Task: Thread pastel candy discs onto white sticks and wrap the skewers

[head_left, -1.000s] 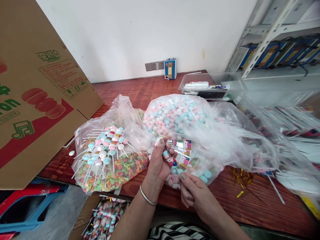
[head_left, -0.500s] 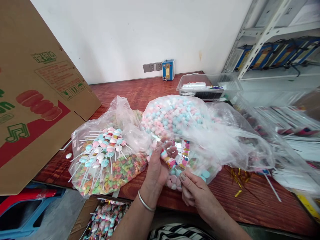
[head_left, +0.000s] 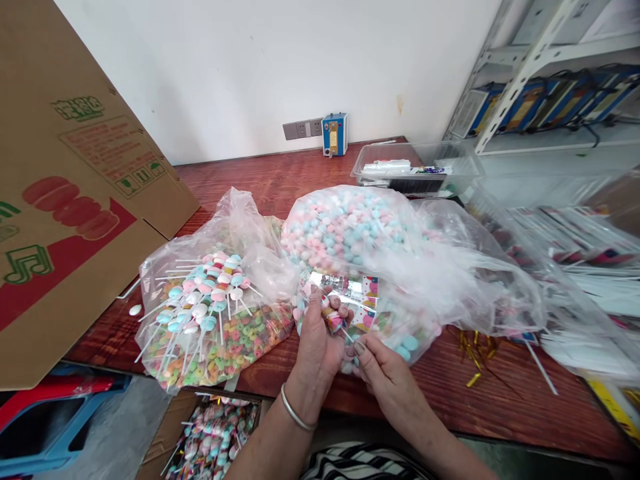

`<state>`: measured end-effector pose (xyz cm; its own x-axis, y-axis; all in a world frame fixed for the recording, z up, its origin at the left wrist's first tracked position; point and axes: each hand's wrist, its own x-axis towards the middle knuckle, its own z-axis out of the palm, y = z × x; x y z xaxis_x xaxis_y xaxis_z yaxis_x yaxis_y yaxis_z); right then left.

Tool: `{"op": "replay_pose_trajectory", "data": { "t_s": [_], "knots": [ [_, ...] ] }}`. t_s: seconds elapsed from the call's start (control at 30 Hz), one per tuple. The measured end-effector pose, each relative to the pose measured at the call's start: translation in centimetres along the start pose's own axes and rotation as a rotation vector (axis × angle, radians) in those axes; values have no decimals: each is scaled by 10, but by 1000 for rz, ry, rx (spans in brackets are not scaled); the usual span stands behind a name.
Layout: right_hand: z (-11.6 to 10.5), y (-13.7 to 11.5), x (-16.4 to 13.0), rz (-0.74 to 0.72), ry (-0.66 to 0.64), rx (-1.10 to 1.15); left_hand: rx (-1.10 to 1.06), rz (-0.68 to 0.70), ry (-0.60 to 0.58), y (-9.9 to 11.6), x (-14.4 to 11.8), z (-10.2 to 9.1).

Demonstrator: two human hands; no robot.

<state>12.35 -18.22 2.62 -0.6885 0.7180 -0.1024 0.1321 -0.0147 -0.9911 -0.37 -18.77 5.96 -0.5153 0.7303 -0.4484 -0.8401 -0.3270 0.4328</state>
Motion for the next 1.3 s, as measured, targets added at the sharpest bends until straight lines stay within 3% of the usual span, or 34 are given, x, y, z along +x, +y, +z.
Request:
{"op": "replay_pose_trajectory", "data": {
  "t_s": [0.13, 0.37, 0.57, 0.7, 0.8, 0.9, 1.0, 1.17, 1.3],
  "knots": [
    [-2, -7, -2, -1, -24, -43, -14, 6, 13, 9, 2, 3],
    [-9, -28, 9, -220, 208, -614, 120, 139, -26, 1, -6, 6],
    [-6, -33, 19, -358, 290, -951, 211, 181, -80, -8, -13, 7],
    [-5, -35, 20, -417, 305, -1010, 182, 163, -62, -8, -10, 6],
    [-6, -33, 19, -453, 316, -911, 126, 66, 8, -4, -4, 4],
    [-8, -28, 18, -350, 309, -619, 53, -42, 82, 1, 3, 2],
    [-11, -24, 17, -229, 290, -441, 19, -10, 120, 4, 7, 1],
    [-10, -26, 18, -457, 294, -747, 58, 49, 59, -1, 5, 1],
    [-7, -27, 21, -491, 275, -963, 103, 79, 26, -8, 2, 1]
  ]
}}
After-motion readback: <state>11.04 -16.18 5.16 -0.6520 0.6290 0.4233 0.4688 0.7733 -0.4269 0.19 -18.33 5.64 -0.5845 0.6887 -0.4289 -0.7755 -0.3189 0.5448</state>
